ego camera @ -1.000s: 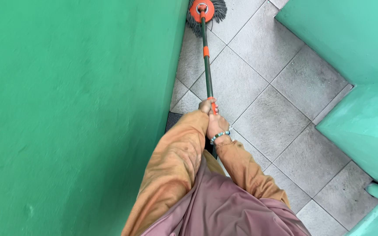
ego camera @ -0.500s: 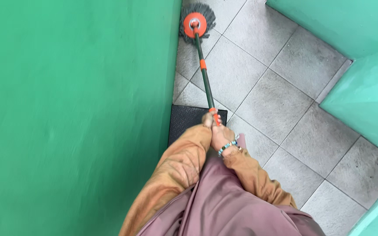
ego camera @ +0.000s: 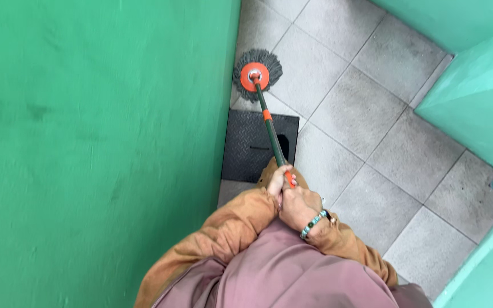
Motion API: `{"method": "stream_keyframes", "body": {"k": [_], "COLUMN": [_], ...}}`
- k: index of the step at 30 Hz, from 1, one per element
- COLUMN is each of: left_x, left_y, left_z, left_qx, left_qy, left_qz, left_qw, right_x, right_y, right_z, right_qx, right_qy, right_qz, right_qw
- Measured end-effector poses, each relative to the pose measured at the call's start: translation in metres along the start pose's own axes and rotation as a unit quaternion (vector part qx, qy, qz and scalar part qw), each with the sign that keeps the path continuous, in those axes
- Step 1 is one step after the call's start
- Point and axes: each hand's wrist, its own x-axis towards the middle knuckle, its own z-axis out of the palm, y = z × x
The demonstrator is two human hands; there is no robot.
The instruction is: The person is mopping the tiled floor of a narrow hallway using a rotating microfiber mop.
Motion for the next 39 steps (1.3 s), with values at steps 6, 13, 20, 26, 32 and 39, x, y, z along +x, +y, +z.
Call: {"method": "stream_keyframes", "body": {"k": [6,13,20,26,32,39], "left_x": [0.044,0.099,0.143,0.191,0.232,0.280], "left_y": [0.009,0.042,0.128,0.182,0.225,0.278], "left_z": [-0.029,-0.016,0.021,0.066,0.099,0.163], "left_qx": [0.067,0.103,0.072,0.069,0.119,0.185], "left_qy": [-0.001,0.063,0.020,0.070,0.060,0.050], "left_qz": [0.007,0.044,0.035,0.054,0.058,0.139], "left_qw": [0.998,0.992,0.997,0.994,0.989,0.972], "right_x": [0.009,0.060,0.172,0.244,0.314,0.389], "right_y": [-0.015,0.000,0.013,0.025,0.050,0.068], "right_z": [0.017,0.044,0.051,0.023,0.014,-0.041], "right_qx": [0.019,0.053,0.036,0.024,0.059,0.024], "right_qy": [0.045,0.177,0.065,0.061,0.064,0.065], "right_qz": [0.024,-0.013,0.029,0.032,0.025,0.013], "right_qw": [0.998,0.983,0.997,0.997,0.996,0.997]}}
